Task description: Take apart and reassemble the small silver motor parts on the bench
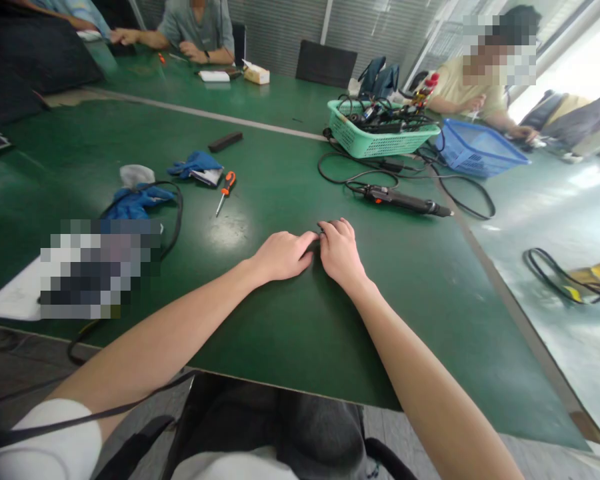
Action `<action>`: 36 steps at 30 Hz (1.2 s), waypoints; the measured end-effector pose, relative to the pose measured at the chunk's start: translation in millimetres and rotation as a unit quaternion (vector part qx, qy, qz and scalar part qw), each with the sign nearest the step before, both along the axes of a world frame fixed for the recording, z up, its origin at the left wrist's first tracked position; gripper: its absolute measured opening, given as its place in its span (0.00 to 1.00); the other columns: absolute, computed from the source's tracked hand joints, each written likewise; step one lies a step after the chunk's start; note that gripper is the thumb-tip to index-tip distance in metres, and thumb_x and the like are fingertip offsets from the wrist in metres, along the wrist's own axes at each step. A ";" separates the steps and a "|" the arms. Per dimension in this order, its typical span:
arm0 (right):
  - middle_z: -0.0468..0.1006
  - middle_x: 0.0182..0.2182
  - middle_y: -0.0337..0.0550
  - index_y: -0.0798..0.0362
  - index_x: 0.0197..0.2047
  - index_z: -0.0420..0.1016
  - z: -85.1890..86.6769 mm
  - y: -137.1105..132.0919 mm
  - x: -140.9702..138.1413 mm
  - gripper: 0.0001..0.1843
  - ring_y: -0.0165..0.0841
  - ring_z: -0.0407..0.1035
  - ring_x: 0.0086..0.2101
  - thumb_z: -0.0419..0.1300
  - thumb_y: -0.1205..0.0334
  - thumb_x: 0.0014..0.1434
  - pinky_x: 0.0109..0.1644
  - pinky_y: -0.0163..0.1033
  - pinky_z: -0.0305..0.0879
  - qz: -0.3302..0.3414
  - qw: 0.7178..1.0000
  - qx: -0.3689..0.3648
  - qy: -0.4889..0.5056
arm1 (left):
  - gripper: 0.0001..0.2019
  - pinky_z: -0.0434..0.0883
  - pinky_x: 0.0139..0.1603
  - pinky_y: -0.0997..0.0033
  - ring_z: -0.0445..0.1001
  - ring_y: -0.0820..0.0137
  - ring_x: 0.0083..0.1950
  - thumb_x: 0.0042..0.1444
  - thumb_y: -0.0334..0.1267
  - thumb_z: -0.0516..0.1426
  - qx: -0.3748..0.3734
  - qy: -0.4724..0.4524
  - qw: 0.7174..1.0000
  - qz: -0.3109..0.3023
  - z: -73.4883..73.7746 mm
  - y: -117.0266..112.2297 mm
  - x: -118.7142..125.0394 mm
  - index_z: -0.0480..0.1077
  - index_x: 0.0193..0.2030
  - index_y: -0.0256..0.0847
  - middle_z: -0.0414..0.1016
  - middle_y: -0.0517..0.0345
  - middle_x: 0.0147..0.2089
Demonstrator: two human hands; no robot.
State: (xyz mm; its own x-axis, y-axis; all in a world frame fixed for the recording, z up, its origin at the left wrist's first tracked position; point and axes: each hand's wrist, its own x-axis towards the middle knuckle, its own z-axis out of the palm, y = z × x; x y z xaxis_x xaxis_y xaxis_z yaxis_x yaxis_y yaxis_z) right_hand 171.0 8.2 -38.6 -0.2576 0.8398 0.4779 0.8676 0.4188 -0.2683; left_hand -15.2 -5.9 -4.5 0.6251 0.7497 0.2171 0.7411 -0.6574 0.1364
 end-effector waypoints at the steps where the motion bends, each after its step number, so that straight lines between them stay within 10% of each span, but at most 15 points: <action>1: 0.77 0.51 0.58 0.57 0.57 0.74 -0.8 -0.6 0.2 0.21 0.47 0.68 0.55 0.47 0.64 0.68 0.69 0.59 0.58 0.000 1.000 0.003 -0.004 | 0.18 0.74 0.46 0.57 0.81 0.56 0.44 0.67 0.40 0.48 -0.001 -0.001 1.000 0.000 -0.1 0.3 -0.2 0.65 0.60 0.38 0.82 0.47 0.44; 20: 0.69 0.63 0.59 0.55 0.66 0.64 32.3 -35.4 7.7 0.26 0.52 0.64 0.62 0.52 0.54 0.69 0.60 0.57 0.70 -0.006 0.991 -0.014 -0.131 | 0.14 0.74 0.44 0.59 0.82 0.56 0.43 0.67 0.39 0.48 -0.005 -0.005 1.000 0.005 0.3 -0.6 -1.8 0.66 0.55 0.39 0.82 0.48 0.42; 36: 0.73 0.61 0.52 0.50 0.60 0.71 10.1 -35.2 30.3 0.19 0.45 0.67 0.62 0.56 0.60 0.68 0.68 0.54 0.65 0.056 0.997 0.037 -0.032 | 0.13 0.73 0.44 0.59 0.82 0.55 0.42 0.67 0.39 0.48 -0.014 0.009 1.000 -0.010 2.9 2.6 -2.5 0.66 0.54 0.38 0.83 0.47 0.41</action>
State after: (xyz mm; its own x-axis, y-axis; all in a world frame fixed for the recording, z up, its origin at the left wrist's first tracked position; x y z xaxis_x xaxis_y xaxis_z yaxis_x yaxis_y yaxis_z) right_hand 201.3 -26.9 -28.5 -0.3791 0.7670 0.5177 0.8287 0.5303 -0.1788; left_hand -17.7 -3.3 -1.7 0.6434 0.7431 0.1839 0.7308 -0.6678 0.1414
